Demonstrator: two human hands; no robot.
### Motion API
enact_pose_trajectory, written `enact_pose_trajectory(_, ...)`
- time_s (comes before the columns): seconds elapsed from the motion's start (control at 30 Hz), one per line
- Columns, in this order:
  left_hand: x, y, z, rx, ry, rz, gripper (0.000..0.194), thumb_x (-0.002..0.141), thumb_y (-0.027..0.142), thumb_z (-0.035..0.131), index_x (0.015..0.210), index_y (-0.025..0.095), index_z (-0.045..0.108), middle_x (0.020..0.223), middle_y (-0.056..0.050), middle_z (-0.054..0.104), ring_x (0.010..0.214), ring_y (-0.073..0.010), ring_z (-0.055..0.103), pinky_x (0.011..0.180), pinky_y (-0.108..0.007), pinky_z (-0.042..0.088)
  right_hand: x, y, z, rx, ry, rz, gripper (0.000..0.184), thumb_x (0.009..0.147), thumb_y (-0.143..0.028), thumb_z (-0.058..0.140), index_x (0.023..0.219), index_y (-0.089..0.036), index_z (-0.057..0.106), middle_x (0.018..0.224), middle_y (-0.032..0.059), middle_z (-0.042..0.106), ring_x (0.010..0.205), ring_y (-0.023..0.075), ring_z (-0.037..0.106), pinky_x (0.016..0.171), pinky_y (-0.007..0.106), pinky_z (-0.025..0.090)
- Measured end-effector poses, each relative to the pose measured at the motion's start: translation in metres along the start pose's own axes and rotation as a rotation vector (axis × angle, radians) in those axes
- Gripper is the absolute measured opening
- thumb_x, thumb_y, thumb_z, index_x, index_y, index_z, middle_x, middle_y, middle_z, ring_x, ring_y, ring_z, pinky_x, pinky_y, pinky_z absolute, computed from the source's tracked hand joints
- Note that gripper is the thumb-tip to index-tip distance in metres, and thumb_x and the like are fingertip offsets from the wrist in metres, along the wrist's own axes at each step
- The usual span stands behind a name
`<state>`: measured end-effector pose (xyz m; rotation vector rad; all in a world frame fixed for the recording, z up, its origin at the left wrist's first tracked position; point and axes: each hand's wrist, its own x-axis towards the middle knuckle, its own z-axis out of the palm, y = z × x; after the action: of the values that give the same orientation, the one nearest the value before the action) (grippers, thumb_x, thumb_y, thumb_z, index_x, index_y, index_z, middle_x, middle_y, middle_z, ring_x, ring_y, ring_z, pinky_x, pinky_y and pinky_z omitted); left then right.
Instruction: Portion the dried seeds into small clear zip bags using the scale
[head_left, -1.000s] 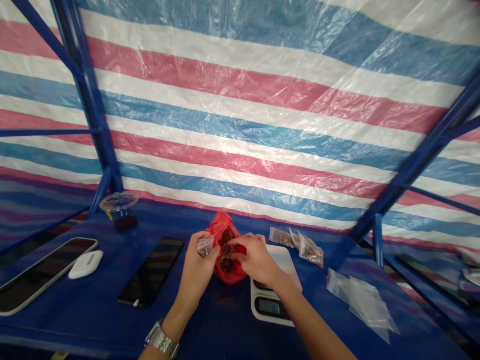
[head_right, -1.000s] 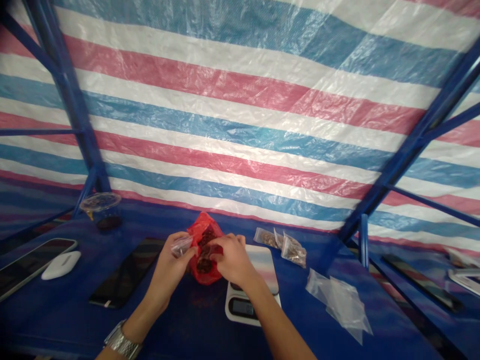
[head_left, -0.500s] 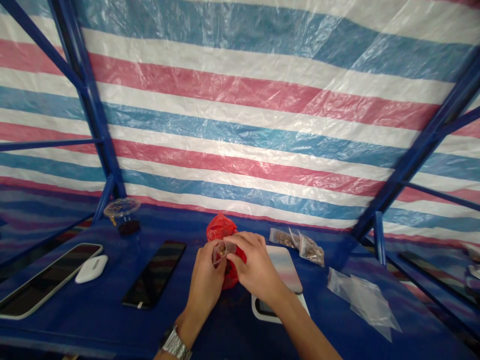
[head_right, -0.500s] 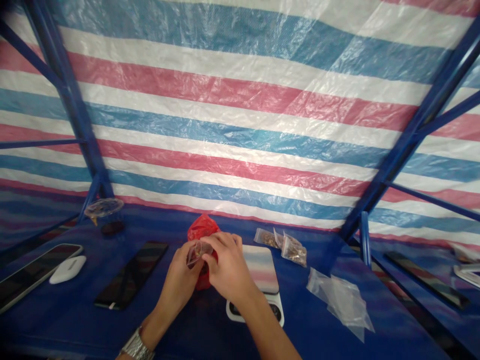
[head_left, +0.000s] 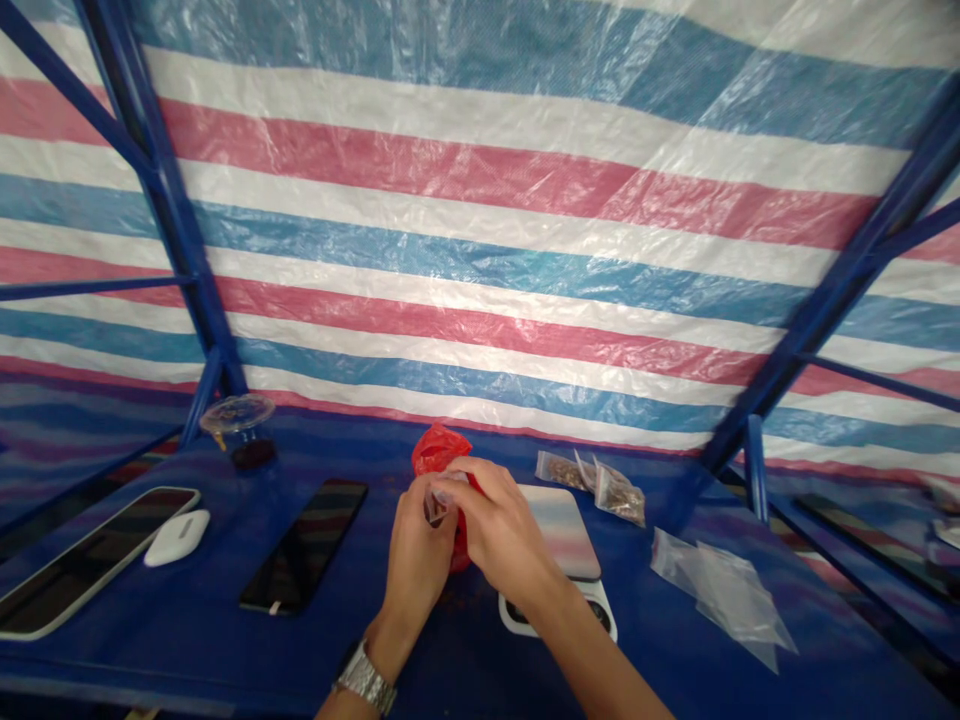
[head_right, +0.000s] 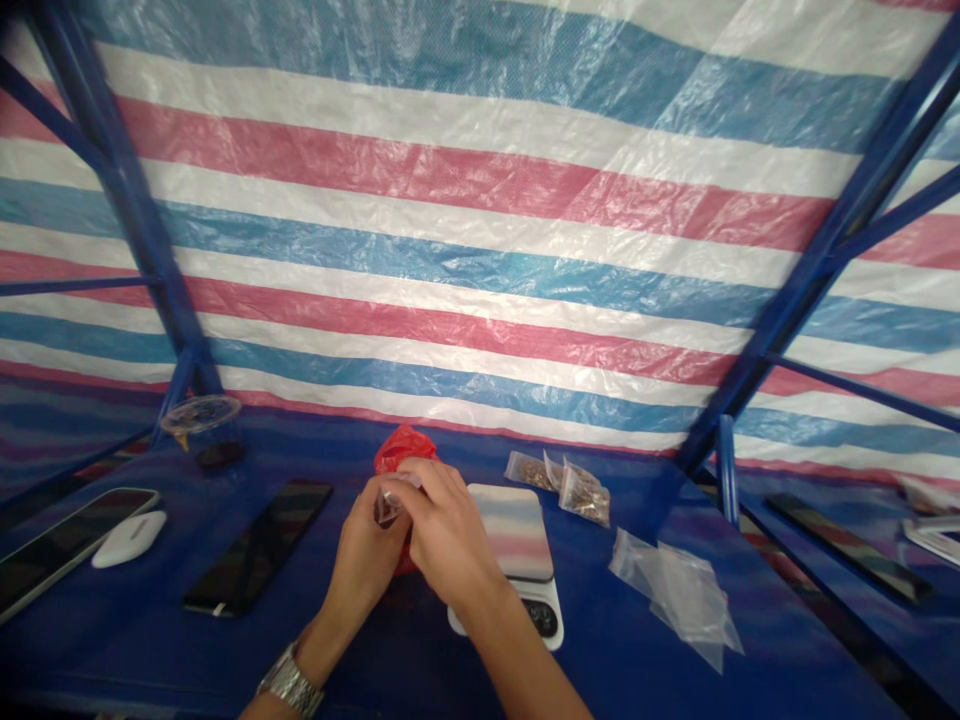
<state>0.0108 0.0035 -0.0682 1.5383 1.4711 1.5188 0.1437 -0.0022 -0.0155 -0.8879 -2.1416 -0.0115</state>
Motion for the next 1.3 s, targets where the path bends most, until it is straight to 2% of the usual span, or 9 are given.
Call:
enact_pose_trajectory(0.13,0.002,-0.004,-0.011,0.099,0.076,-0.034,0.021,0.086,0.03,0.06,0.105,0.023,0.062,0.1,-0.005,0.071,0.091,-0.0244,0.068,0.086,-0.038,0.052,-0.002,0.012,0.001,-0.029,0.058,0.182,0.043,0.094,-0.004,0.05,0.126,-0.026,0.068,0.128,0.0088,0.065,0.115,0.0253,0.061,0.099,0.042,0.048)
enact_pose_trajectory(0.23,0.005,-0.01,-0.022,0.131,0.098,-0.083,0.019,0.083,0.027,0.061,0.101,0.024,0.058,0.092,-0.003,0.07,0.082,-0.0216,0.069,0.078,-0.033,0.053,-0.001,0.021,0.006,-0.088,-0.078,0.263,0.041,0.09,-0.003,0.056,0.12,-0.025,0.071,0.121,0.0068,0.068,0.112,0.0247,0.061,0.099,0.041,0.046)
enact_pose_trajectory(0.37,0.01,-0.018,-0.031,0.16,0.077,-0.148,0.026,0.076,0.015,0.059,0.1,0.024,0.056,0.083,0.001,0.069,0.072,-0.0181,0.068,0.072,-0.029,0.05,0.008,0.027,0.019,-0.223,-0.273,0.232,0.042,0.083,-0.001,0.062,0.116,-0.024,0.073,0.116,0.0059,0.07,0.112,0.0245,0.059,0.099,0.039,0.042)
enact_pose_trajectory(0.53,0.025,-0.014,-0.027,-0.033,0.077,-0.191,0.024,0.067,0.014,0.059,0.089,0.022,0.057,0.075,0.003,0.065,0.069,-0.0173,0.063,0.071,-0.029,0.048,0.023,0.035,0.029,-0.482,-0.298,0.199,0.033,0.084,0.002,0.057,0.108,-0.015,0.073,0.121,0.016,0.069,0.113,0.0303,0.056,0.098,0.046,0.04)
enact_pose_trajectory(0.6,0.03,-0.012,-0.022,-0.1,0.079,-0.226,0.022,0.065,0.016,0.059,0.086,0.022,0.059,0.073,0.003,0.063,0.068,-0.0168,0.061,0.069,-0.028,0.048,0.026,0.04,0.029,-0.523,-0.306,0.207,0.032,0.085,0.002,0.056,0.106,-0.014,0.073,0.12,0.0167,0.069,0.112,0.0307,0.056,0.097,0.046,0.039)
enact_pose_trajectory(0.83,0.036,-0.008,-0.005,-0.299,0.038,-0.402,0.027,0.064,0.025,0.058,0.09,0.02,0.06,0.06,0.007,0.053,0.047,-0.0117,0.048,0.047,-0.024,0.039,0.025,0.053,0.024,-0.337,-0.357,0.223,0.027,0.073,-0.004,0.07,0.092,-0.021,0.075,0.098,0.0081,0.075,0.098,0.0258,0.057,0.088,0.039,0.037)
enact_pose_trajectory(1.0,0.037,-0.004,-0.003,-0.378,0.044,-0.454,0.033,0.061,0.025,0.059,0.094,0.02,0.059,0.064,0.008,0.055,0.048,-0.01,0.049,0.048,-0.022,0.04,0.022,0.055,0.028,-0.168,-0.31,0.297,0.029,0.077,-0.005,0.07,0.095,-0.026,0.077,0.091,0.0037,0.077,0.094,0.0233,0.057,0.085,0.038,0.034)
enact_pose_trajectory(1.1,0.039,-0.006,-0.009,-0.306,0.054,-0.402,0.035,0.062,0.027,0.065,0.096,0.02,0.061,0.069,0.005,0.061,0.054,-0.0123,0.056,0.053,-0.024,0.046,0.021,0.055,0.03,-0.081,-0.265,0.422,0.03,0.081,-0.009,0.07,0.101,-0.029,0.078,0.091,0.0029,0.078,0.098,0.0244,0.061,0.087,0.038,0.034)
enact_pose_trajectory(1.3,0.031,-0.014,-0.023,-0.111,0.124,-0.065,0.038,0.067,0.035,0.074,0.1,0.019,0.065,0.092,-0.004,0.073,0.083,-0.0219,0.071,0.083,-0.036,0.058,0.004,0.051,0.016,0.066,-0.066,0.571,0.032,0.087,-0.009,0.066,0.106,-0.031,0.077,0.101,-0.0005,0.08,0.103,0.0263,0.064,0.095,0.042,0.035)
